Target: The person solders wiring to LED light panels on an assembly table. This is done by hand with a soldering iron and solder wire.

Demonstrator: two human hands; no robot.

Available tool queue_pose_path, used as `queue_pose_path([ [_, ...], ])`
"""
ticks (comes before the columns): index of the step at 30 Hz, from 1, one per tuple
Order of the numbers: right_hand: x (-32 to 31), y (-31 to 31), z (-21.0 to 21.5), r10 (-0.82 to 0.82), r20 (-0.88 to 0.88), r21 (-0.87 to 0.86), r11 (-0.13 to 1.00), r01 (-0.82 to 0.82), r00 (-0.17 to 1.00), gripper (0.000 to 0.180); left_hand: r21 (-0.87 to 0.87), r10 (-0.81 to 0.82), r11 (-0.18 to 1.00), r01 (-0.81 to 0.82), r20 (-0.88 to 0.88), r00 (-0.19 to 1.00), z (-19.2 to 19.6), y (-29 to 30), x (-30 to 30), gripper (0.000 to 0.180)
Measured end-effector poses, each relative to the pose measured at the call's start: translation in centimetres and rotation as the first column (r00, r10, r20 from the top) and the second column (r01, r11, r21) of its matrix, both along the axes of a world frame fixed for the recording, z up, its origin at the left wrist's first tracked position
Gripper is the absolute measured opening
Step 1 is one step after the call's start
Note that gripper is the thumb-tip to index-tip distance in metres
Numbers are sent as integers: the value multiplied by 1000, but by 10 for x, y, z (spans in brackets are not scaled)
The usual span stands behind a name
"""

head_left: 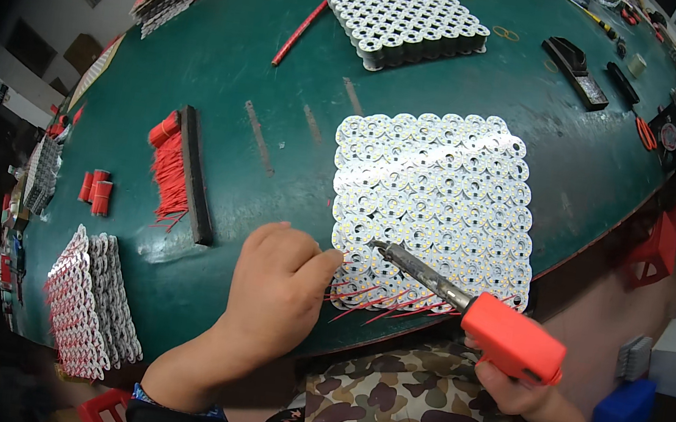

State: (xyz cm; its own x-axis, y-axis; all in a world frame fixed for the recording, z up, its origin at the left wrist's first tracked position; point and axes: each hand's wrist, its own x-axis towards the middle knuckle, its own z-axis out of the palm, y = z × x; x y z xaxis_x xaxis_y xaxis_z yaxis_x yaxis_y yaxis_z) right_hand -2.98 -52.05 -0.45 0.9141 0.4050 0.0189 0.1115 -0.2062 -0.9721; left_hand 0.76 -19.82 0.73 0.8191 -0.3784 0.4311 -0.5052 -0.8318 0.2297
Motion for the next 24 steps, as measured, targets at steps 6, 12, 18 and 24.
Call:
queue_pose_path([
  [6, -1, 1, -25, 128, 415, -225, 974, -35, 901, 42, 0, -27, 1000, 27, -27, 999, -7, 1, 2, 23],
  [12, -1, 1, -20, 147, 330, -270, 961, -56, 932, 41, -115, 24, 993, -33, -78, 997, 5, 10, 8, 22],
  [18, -8, -6, -26, 122, 331, -297, 955, -20, 936, 40, -102, -39, 994, 35, -37, 999, -2, -1, 3, 26],
  [24, -4, -1, -29, 150, 456, -294, 956, -11, 877, 52, -45, -29, 999, 26, -56, 998, -9, -5, 1, 25],
])
